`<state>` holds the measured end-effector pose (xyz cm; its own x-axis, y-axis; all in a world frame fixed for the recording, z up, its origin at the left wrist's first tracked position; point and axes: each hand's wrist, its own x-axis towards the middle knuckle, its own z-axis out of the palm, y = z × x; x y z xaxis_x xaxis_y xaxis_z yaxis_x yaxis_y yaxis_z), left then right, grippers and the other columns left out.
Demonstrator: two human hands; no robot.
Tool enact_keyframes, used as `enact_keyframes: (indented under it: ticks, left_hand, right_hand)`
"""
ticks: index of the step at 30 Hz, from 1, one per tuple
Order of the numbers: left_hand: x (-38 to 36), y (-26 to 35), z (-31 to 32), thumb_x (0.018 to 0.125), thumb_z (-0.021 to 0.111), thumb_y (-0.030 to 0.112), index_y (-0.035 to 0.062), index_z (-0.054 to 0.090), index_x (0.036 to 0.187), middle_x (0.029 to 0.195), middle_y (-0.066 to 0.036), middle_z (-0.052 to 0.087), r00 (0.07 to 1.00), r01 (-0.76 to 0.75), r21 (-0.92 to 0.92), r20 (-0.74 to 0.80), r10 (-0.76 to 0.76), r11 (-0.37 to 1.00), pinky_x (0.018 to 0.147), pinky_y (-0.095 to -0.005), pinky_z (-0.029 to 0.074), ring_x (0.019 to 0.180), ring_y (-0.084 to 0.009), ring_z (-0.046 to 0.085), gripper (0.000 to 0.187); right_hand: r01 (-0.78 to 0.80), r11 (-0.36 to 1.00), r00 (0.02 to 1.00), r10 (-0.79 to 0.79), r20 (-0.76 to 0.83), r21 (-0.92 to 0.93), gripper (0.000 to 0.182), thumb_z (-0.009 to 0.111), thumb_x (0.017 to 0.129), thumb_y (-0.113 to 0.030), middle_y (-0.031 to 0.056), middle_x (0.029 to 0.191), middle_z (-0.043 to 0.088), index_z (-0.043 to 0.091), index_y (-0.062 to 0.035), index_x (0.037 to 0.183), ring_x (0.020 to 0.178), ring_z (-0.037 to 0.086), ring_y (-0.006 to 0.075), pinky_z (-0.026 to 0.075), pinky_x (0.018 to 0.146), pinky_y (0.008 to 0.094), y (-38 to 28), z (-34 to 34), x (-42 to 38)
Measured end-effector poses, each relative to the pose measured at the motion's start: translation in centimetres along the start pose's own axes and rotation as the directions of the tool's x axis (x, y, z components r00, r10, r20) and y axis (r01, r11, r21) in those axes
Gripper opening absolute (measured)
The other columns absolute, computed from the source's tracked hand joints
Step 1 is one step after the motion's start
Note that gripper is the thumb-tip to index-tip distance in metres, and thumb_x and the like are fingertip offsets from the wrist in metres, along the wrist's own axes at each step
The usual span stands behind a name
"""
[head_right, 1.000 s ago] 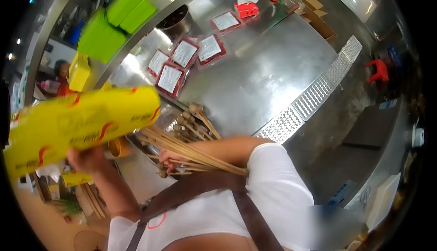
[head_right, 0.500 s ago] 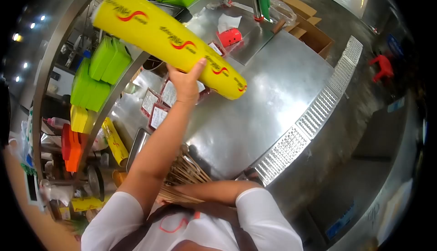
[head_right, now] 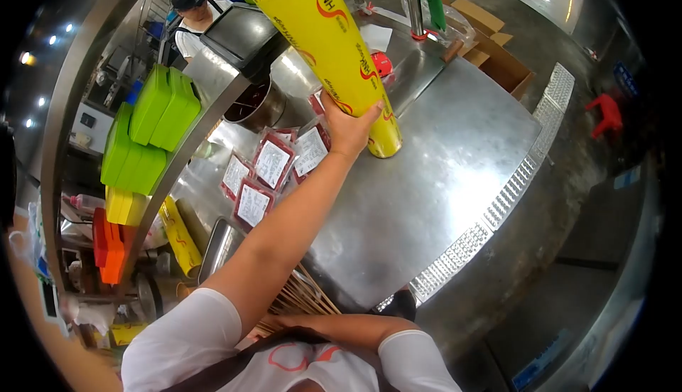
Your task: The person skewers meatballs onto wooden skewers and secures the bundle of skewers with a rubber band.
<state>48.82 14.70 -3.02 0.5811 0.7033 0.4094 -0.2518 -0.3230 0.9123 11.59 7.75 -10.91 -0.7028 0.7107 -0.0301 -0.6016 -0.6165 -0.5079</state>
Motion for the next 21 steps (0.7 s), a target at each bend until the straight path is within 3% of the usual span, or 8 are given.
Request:
enact_keyframes:
  ticks: [2,11,13,20,21]
  left_hand:
    - [-0.2,0.2,-0.3,0.059,0.081,0.012,-0.0019,0.025,0.129,0.121,-0.018,0.042,1.000,0.020,-0.026,0.019,-0.020,0.999,0.096,-0.0378,0.039,0.112,-0.0274,0.047,0.090]
    - [-2.0,1.9,-0.7,0.060,0.083,0.019,-0.0015,0.019,0.135,0.129,-0.021,0.034,0.993,-0.066,0.225,0.107,0.042,0.972,0.102,-0.0398,0.034,0.121,-0.0327,0.038,0.101]
    - [-2.2,2.7,-0.7,0.059,0.083,0.019,-0.0010,0.019,0.135,0.131,-0.022,0.032,0.985,-0.041,0.254,0.174,-0.004,0.966,0.103,-0.0402,0.034,0.123,-0.0335,0.037,0.102]
    - [-1.8,2.8,-1.1,0.058,0.082,0.019,-0.0010,0.018,0.136,0.131,-0.021,0.032,0.993,-0.025,0.263,0.120,-0.007,0.965,0.103,-0.0400,0.033,0.124,-0.0345,0.036,0.103]
    - [-1.8,3.0,-1.1,0.059,0.082,0.022,-0.0021,0.017,0.137,0.136,-0.022,0.028,0.989,-0.074,0.350,0.145,0.024,0.934,0.103,-0.0397,0.033,0.126,-0.0344,0.034,0.104]
  right_hand:
    - [-0.001,1.000,1.000,0.000,-0.019,-0.006,0.015,0.056,0.086,-0.015,0.0015,0.059,0.046,0.052,-0.0013,0.091,0.046,0.047,0.0112,0.055,0.069,0.0354,0.0,-0.1,-0.1]
    - [-0.010,1.000,0.996,0.009,-0.092,-0.015,0.016,0.056,0.087,-0.016,0.0014,0.059,0.046,0.052,-0.0010,0.091,0.046,0.046,0.0109,0.055,0.070,0.0357,0.0,-0.3,-1.5]
    - [-0.015,1.000,0.995,0.013,-0.102,-0.023,0.016,0.056,0.087,-0.016,0.0014,0.059,0.046,0.052,-0.0009,0.091,0.046,0.046,0.0109,0.055,0.070,0.0357,0.0,-0.3,-1.6]
    - [-0.014,1.000,0.992,0.011,-0.126,-0.022,0.016,0.056,0.087,-0.016,0.0014,0.059,0.046,0.052,-0.0007,0.091,0.045,0.045,0.0106,0.055,0.071,0.0359,0.0,-0.4,-2.6]
    - [-0.023,0.999,0.992,0.020,-0.126,-0.022,0.016,0.056,0.087,-0.016,0.0014,0.059,0.046,0.052,-0.0007,0.091,0.045,0.045,0.0106,0.055,0.071,0.0360,0.2,-0.3,-2.8]
